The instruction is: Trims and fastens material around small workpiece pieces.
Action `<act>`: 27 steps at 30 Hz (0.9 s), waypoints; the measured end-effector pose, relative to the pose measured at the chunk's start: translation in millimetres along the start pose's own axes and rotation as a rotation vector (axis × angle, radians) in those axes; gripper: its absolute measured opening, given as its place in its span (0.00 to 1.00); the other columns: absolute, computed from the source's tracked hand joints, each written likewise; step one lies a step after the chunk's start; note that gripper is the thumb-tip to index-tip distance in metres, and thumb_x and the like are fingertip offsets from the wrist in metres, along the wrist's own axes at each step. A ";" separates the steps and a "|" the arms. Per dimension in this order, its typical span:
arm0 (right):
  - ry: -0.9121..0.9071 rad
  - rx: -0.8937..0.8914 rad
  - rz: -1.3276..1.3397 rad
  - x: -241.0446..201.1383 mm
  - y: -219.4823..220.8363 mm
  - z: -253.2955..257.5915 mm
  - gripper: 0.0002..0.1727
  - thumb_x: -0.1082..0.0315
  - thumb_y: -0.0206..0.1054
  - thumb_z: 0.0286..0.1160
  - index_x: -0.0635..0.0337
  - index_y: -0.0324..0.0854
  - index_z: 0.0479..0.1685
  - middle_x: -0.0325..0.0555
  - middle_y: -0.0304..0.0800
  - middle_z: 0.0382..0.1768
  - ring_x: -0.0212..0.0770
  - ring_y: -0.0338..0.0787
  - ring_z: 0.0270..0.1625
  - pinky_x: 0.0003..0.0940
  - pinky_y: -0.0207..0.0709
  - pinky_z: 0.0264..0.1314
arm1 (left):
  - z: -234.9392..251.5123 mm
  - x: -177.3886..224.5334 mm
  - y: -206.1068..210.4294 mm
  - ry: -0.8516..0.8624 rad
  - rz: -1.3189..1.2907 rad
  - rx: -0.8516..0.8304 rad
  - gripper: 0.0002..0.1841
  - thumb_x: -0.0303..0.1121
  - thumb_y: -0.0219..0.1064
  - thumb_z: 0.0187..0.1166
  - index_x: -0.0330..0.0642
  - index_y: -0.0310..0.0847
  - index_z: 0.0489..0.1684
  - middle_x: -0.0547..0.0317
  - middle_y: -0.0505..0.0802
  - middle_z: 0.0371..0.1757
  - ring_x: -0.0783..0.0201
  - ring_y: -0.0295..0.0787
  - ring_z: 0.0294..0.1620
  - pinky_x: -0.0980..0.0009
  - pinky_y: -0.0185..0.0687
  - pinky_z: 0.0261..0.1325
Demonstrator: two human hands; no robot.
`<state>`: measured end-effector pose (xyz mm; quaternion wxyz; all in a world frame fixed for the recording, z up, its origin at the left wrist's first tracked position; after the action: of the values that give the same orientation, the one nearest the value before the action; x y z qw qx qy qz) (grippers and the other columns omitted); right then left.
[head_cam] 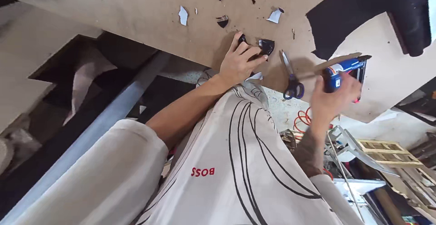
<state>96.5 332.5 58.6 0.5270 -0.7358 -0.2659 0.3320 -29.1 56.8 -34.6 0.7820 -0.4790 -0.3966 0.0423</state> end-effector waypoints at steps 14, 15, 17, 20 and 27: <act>-0.215 -0.192 0.106 -84.3 -20.7 -24.8 0.20 0.50 0.74 0.75 0.62 0.88 0.38 0.42 0.93 0.28 0.31 0.93 0.31 0.36 0.90 0.36 | 0.1 -2.8 5.6 0.018 -0.053 -0.117 0.18 0.30 0.63 0.84 0.64 0.89 0.65 0.54 0.88 0.70 0.45 0.82 0.67 0.29 0.40 0.88; -0.235 -0.192 0.119 -100.3 -12.7 -28.3 0.19 0.51 0.75 0.74 0.60 0.88 0.36 0.41 0.92 0.27 0.30 0.92 0.30 0.34 0.88 0.34 | 0.0 -3.2 4.1 0.016 -0.072 -0.121 0.18 0.30 0.63 0.83 0.63 0.89 0.65 0.55 0.88 0.70 0.45 0.82 0.66 0.29 0.40 0.88; -0.223 -0.122 0.067 -114.8 0.3 -30.7 0.18 0.53 0.75 0.73 0.61 0.88 0.36 0.42 0.91 0.25 0.32 0.90 0.27 0.34 0.85 0.32 | 1.5 -5.5 0.8 -0.008 -0.113 -0.108 0.17 0.31 0.64 0.83 0.65 0.91 0.62 0.57 0.88 0.70 0.47 0.83 0.65 0.32 0.42 0.89; -0.120 -0.011 -0.082 -101.4 11.7 -22.4 0.23 0.53 0.72 0.75 0.64 0.88 0.56 0.51 0.95 0.37 0.44 0.95 0.36 0.44 0.88 0.41 | 6.2 -13.9 -7.7 -0.076 -0.219 0.003 0.13 0.36 0.67 0.83 0.58 0.93 0.59 0.58 0.93 0.61 0.52 0.86 0.59 0.41 0.50 0.89; -0.083 -0.078 -0.143 -35.2 25.0 -6.9 0.41 0.51 0.72 0.72 0.64 0.70 0.83 0.76 0.80 0.69 0.73 0.81 0.71 0.68 0.76 0.71 | 17.0 -11.8 -11.7 -0.287 -0.170 -0.138 0.23 0.57 0.60 0.86 0.54 0.89 0.64 0.60 0.91 0.69 0.51 0.78 0.77 0.50 0.61 0.89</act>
<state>80.4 294.7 43.6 0.5088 -0.7205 -0.3521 0.3131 -52.1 57.5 -28.5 0.6832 -0.4854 -0.5453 0.0167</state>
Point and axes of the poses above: each hand's wrist, its own z-axis towards the middle knuckle, its own y-axis out of the palm, x = y × z, the point moved 7 cm from there along z, towards the middle knuckle
